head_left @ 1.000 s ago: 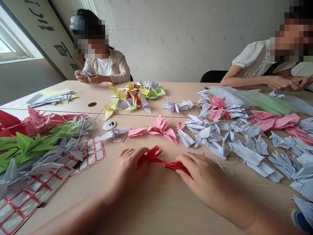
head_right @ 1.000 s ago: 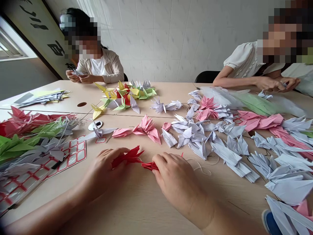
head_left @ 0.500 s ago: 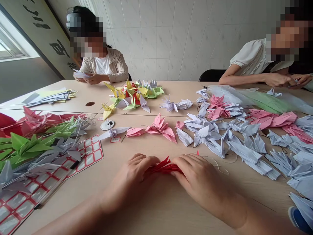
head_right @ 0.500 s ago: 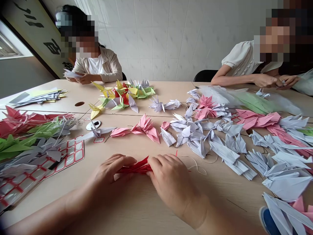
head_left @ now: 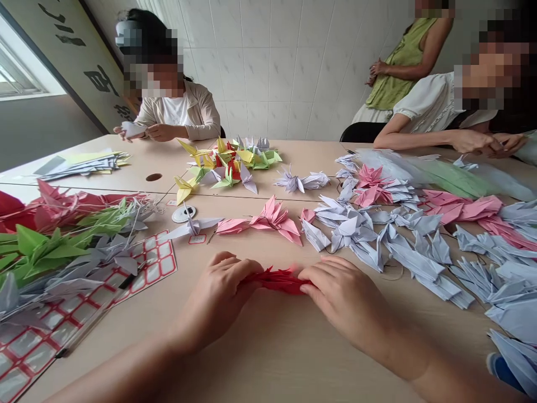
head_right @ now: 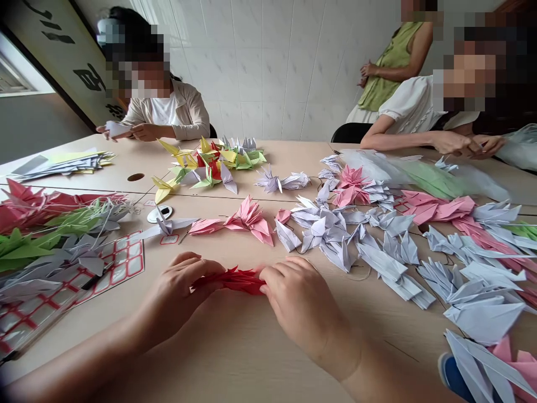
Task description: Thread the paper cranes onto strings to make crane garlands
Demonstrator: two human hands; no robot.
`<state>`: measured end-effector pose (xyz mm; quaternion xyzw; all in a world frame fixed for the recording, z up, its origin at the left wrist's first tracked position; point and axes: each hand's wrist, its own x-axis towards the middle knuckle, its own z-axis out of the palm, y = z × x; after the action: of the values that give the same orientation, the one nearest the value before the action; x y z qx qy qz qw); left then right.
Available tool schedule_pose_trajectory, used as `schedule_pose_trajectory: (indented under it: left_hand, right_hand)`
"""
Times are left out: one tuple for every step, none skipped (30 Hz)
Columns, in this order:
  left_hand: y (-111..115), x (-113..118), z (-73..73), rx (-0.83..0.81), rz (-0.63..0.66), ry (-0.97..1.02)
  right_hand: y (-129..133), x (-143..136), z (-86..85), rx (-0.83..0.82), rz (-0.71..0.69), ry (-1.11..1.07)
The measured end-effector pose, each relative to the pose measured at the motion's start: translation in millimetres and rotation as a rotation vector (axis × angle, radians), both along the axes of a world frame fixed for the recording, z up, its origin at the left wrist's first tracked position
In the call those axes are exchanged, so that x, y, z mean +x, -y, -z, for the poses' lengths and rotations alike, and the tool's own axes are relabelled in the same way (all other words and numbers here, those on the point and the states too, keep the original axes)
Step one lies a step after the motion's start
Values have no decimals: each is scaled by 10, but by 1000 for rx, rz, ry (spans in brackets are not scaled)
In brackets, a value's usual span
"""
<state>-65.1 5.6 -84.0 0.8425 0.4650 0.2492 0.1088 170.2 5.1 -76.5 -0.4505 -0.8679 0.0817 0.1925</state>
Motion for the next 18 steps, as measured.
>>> schedule_pose_trajectory:
  left_hand:
    - [-14, -15, 9, -7, -3, -11]
    - [-26, -28, 19, -8, -4, -23]
    - [-36, -39, 26, -3, -6, -36]
    - [-45, -48, 32, 4, -10, -49]
    - [-54, -57, 36, 10, -15, -62]
    - [-62, -64, 37, 11, -22, -73]
    - [-70, -71, 37, 10, -30, -84]
    - [-76, -76, 35, 10, -42, -93]
    - [-82, -81, 32, 10, -52, -101]
    - [-86, -86, 28, 15, -63, -107]
    - [-89, -90, 25, 24, -74, -112]
    - [-91, -95, 21, 34, -85, -116]
    - [-93, -99, 18, 42, -95, -119]
    - [-94, -105, 14, 48, -106, -122]
    - [-95, -110, 10, 55, -117, -124]
    - [-97, -115, 6, 63, -130, -125]
    - [-99, -119, 1, 69, -143, -125]
    - [-100, -121, -3, 75, -157, -124]
  right_hand:
    - [-12, 11, -3, -8, 4, 4]
    - [-22, 18, -9, -19, 13, 14]
    - [-31, 25, -20, -29, 25, 26]
    - [-39, 30, -36, -38, 36, 40]
    - [-47, 37, -54, -46, 42, 51]
    - [-54, 44, -75, -51, 45, 57]
    - [-59, 52, -96, -57, 44, 63]
    - [-63, 60, -117, -62, 44, 70]
    - [-66, 70, -137, -69, 48, 80]
    - [-67, 80, -155, -76, 51, 93]
    - [-66, 90, -171, -83, 52, 105]
    - [-65, 100, -185, -90, 55, 118]
    - [-63, 109, -197, -95, 55, 127]
    - [-62, 119, -209, -97, 55, 133]
    - [-61, 130, -220, -97, 56, 137]
    - [-61, 139, -231, -96, 59, 139]
    - [-62, 149, -242, -94, 64, 140]
    - [-63, 156, -253, -94, 69, 141]
